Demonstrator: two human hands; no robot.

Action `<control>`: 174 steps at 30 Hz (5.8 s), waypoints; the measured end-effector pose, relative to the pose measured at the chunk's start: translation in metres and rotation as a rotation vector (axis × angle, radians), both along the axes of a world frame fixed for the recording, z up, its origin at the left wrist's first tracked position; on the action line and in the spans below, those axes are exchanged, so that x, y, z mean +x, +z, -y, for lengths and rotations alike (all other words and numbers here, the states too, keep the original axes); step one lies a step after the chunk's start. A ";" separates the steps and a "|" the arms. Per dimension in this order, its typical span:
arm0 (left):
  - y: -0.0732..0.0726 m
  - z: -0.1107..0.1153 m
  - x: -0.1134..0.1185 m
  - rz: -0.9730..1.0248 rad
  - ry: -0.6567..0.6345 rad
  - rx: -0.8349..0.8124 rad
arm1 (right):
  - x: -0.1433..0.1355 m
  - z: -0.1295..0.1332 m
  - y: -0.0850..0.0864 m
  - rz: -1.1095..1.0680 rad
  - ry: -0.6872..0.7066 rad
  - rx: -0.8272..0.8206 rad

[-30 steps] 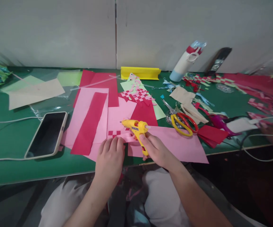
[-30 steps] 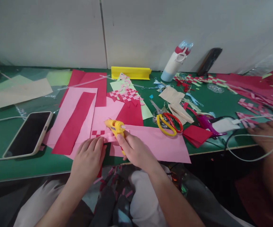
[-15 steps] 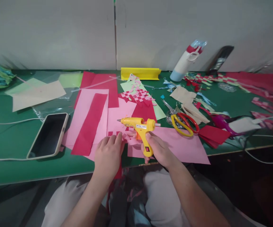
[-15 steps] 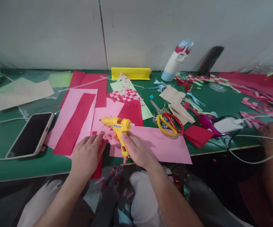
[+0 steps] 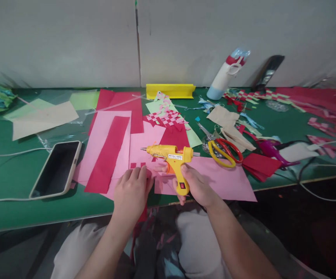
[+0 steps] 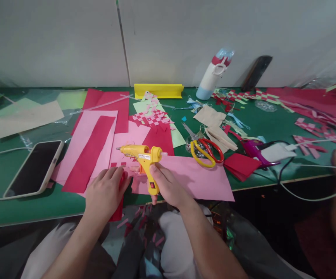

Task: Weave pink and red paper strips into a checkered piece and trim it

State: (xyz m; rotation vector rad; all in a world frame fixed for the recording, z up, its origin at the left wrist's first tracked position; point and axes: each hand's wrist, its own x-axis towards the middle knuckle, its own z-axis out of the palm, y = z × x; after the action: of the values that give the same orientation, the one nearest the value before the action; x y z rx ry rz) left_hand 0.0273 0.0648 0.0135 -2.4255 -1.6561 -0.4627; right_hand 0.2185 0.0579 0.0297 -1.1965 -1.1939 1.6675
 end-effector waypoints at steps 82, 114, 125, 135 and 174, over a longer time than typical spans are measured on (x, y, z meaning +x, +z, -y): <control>0.012 -0.013 -0.023 0.368 0.250 -0.375 | 0.010 0.010 0.006 0.570 0.211 -0.017; 0.009 -0.011 -0.026 0.357 0.224 -0.352 | -0.001 0.014 0.023 0.837 0.346 0.249; 0.007 -0.011 -0.028 0.368 0.220 -0.351 | 0.004 0.011 0.019 0.814 0.309 0.163; 0.012 -0.010 -0.025 0.374 0.240 -0.373 | 0.005 0.008 0.020 0.760 0.282 0.108; 0.012 -0.009 -0.024 0.373 0.218 -0.342 | 0.030 0.010 0.009 0.206 0.117 -0.136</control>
State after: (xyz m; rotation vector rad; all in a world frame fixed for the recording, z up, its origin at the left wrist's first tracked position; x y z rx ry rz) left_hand 0.0036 0.0741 0.0254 -2.4515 -2.2957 -0.6787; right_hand 0.2488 0.0476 0.0382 -1.4350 -1.3137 1.7691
